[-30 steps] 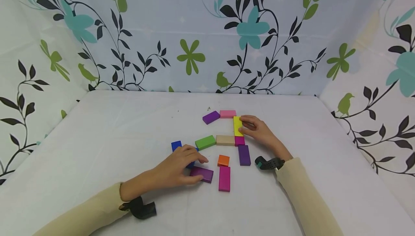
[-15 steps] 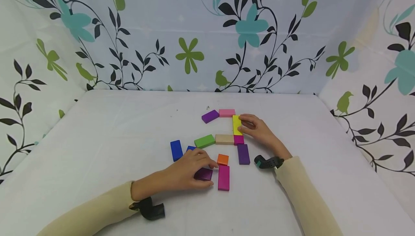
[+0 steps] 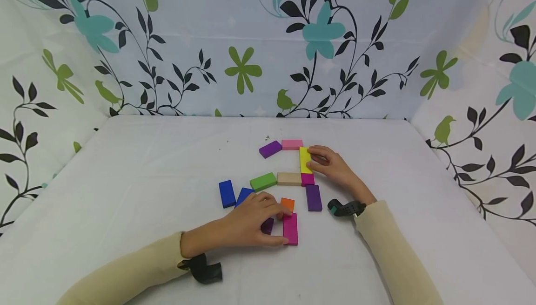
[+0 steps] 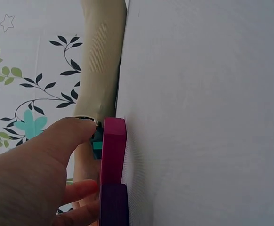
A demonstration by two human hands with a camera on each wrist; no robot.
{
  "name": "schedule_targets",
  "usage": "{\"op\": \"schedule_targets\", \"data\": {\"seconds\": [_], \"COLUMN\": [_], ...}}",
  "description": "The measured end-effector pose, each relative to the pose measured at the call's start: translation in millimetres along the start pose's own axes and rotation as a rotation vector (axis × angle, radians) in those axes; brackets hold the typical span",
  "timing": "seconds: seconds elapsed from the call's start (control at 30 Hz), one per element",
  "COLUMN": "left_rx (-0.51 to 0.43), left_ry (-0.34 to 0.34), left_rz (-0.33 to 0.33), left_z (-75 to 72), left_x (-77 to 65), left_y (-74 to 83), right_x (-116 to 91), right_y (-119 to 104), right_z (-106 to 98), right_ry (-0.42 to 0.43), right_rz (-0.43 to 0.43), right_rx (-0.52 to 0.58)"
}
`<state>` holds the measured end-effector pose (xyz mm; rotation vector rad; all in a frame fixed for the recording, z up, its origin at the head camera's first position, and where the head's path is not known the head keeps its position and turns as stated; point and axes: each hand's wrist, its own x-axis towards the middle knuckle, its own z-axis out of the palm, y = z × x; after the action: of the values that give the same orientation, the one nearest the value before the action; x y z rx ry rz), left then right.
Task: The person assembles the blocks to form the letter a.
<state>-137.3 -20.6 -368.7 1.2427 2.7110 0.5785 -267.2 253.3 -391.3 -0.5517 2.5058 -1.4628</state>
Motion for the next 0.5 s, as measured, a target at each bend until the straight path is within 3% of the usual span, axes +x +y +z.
{"op": "schedule_targets", "data": {"seconds": [0.5], "left_rx": [0.069], "left_ry": [-0.016], "left_rz": [-0.05], "left_z": [0.8], "left_x": [8.2], "left_y": [10.1], "right_x": [0.3], "right_y": [2.0], "right_z": [-0.7], "right_ry": [-0.006], "right_rz": [-0.021], "right_rx": [0.016]}}
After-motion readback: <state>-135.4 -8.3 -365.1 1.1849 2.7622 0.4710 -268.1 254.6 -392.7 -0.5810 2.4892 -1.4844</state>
